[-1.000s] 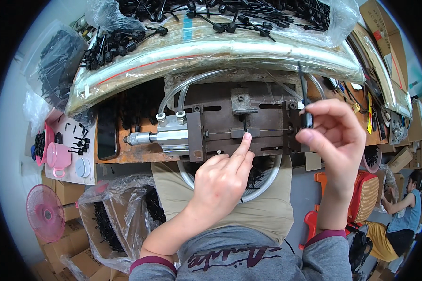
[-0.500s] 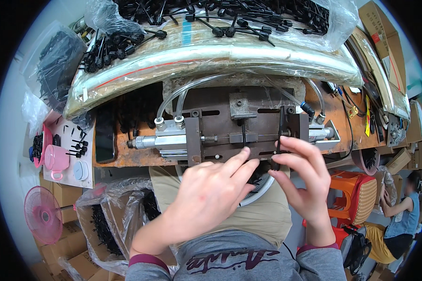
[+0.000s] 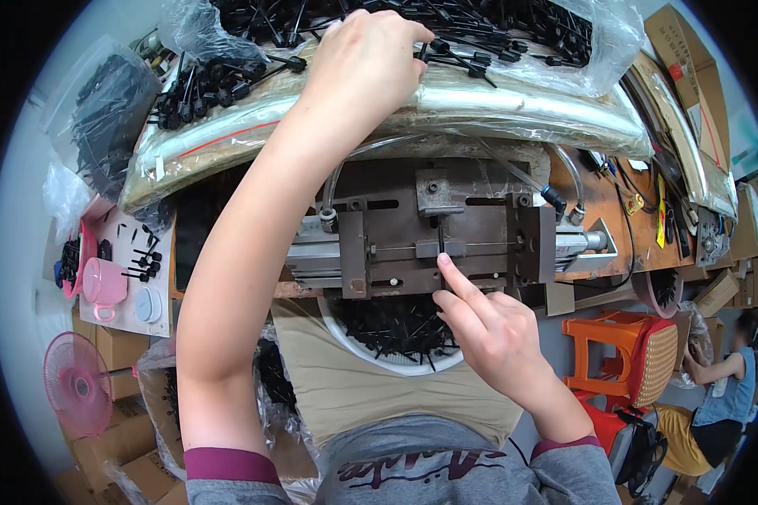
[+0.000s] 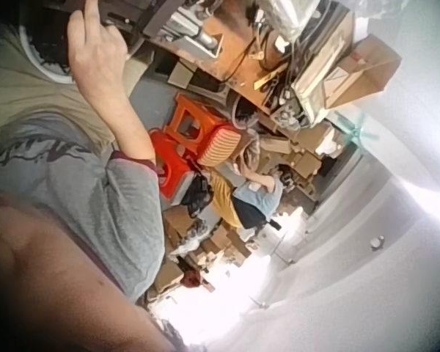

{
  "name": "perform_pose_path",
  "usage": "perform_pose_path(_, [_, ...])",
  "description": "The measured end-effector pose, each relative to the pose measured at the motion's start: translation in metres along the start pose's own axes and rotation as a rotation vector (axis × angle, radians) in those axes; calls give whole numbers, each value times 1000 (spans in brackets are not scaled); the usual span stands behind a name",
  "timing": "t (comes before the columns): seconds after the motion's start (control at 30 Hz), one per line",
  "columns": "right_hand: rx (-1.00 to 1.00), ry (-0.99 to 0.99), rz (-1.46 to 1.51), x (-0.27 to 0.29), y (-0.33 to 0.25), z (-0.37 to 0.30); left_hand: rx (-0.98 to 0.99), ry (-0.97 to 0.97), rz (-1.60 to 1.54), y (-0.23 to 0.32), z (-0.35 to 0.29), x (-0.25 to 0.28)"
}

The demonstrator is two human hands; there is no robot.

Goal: Manually assembling small plastic components using a benchtop fixture.

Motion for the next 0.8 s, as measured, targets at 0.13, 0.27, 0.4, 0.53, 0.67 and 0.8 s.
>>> perform_pose_path(0.13, [0, 11, 8, 1, 5, 6, 31, 56, -311, -1, 7, 0])
perform_pose_path(0.27, [-24, -24, 10, 2, 3, 6, 98, 11, -632, 5, -11, 30])
perform_pose_path(0.4, [-29, -58, 21, 6, 2, 11, 179, -43, -795, 13, -35, 53])
perform_pose_path(0.53, [3, -86, 146, 26, 14, 29, 257, -1, -965, 20, -69, 62])
perform_pose_path(0.67, [-149, 207, 329, 65, 57, 75, 211, 53, -940, 48, -111, 75])
perform_pose_path(0.8, [10, 461, -16, 91, 89, 136, 104, -6, -779, 88, -150, 69])
Point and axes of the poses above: each hand's wrist, its own z-axis towards the middle knuckle, its own x-axis out of the back of the hand, y = z × x, the point moved 7 cm from there along z, towards the middle knuckle, and after that the axes turned 4 degrees about -z, right-handed, at the moved point
